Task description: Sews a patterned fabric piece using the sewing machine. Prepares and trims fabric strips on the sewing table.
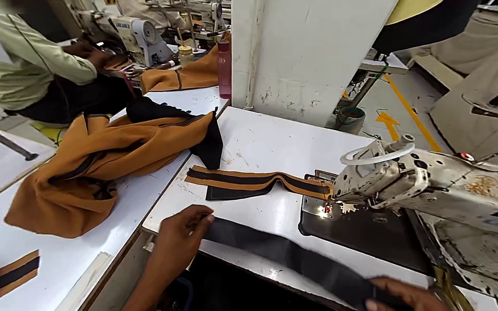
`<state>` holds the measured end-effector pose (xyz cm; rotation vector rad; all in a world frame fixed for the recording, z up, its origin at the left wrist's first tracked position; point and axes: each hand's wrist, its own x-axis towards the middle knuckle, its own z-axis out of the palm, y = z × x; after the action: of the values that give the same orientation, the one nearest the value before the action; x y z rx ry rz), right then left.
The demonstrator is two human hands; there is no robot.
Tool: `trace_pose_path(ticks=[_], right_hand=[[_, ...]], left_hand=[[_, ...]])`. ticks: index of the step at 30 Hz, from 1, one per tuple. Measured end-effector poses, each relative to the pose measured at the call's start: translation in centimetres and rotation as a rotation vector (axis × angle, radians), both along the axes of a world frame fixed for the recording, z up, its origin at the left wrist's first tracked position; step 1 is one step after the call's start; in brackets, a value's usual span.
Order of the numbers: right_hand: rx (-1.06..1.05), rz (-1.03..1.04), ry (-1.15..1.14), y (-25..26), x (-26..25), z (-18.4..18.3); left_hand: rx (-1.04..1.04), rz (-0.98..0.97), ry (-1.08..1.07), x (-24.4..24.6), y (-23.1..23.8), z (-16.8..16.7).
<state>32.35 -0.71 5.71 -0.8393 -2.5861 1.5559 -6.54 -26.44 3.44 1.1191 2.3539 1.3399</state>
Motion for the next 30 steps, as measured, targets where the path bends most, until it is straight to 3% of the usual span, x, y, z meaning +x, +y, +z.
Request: trace_pose_path(ticks=[3, 5, 10, 17, 20, 22, 24, 25, 27, 30], right_hand=[[0.044, -0.177, -0.118, 2.3, -0.6, -2.8], [0.026, -0.245, -0.108, 2.8, -0.8, -4.1], [-0.012, -0.344, -0.02, 2.6, 0.3, -4.7], [0.254, -0.575, -0.04, 3.1, 2.6, -6.0], [0.254, -0.617, 0.002, 2.3, 2.5, -5.6], [0.243, -0.652, 0.026, 1.7, 2.7, -5.6], [0.279, -0.684, 0.029, 1.5, 3.2, -5.9], [0.301, -0.689, 0.029, 1.5, 3.3, -6.1], [0.313, -0.687, 0.028, 1.2, 2.7, -6.3], [0.285, -0.647, 0.057, -0.2, 0.1, -6.5]], left_hand=[[-0.306, -0.198, 0.186, -0.9, 3.7, -2.7], [-0.443, -0.219, 0.269, -1.5, 5.8, -3.3], [-0.438, -0.195, 0.479, -5.8, 8.4, -5.0], [-0.572, -0.134, 0.485, -9.2, 12.4, -4.0], [-0.55, -0.182, 0.452, -5.3, 12.6, -1.4], [-0.448, -0.369, 0.374, 0.8, 11.1, -0.3], [-0.396, -0.618, 0.347, 6.0, 8.7, -1.5], [-0.364, -0.657, 0.44, 7.3, 7.5, -3.2], [-0.293, -0.567, 0.625, 7.4, 5.5, -6.1], [-0.301, -0.505, 0.646, 4.5, 3.4, -6.4]])
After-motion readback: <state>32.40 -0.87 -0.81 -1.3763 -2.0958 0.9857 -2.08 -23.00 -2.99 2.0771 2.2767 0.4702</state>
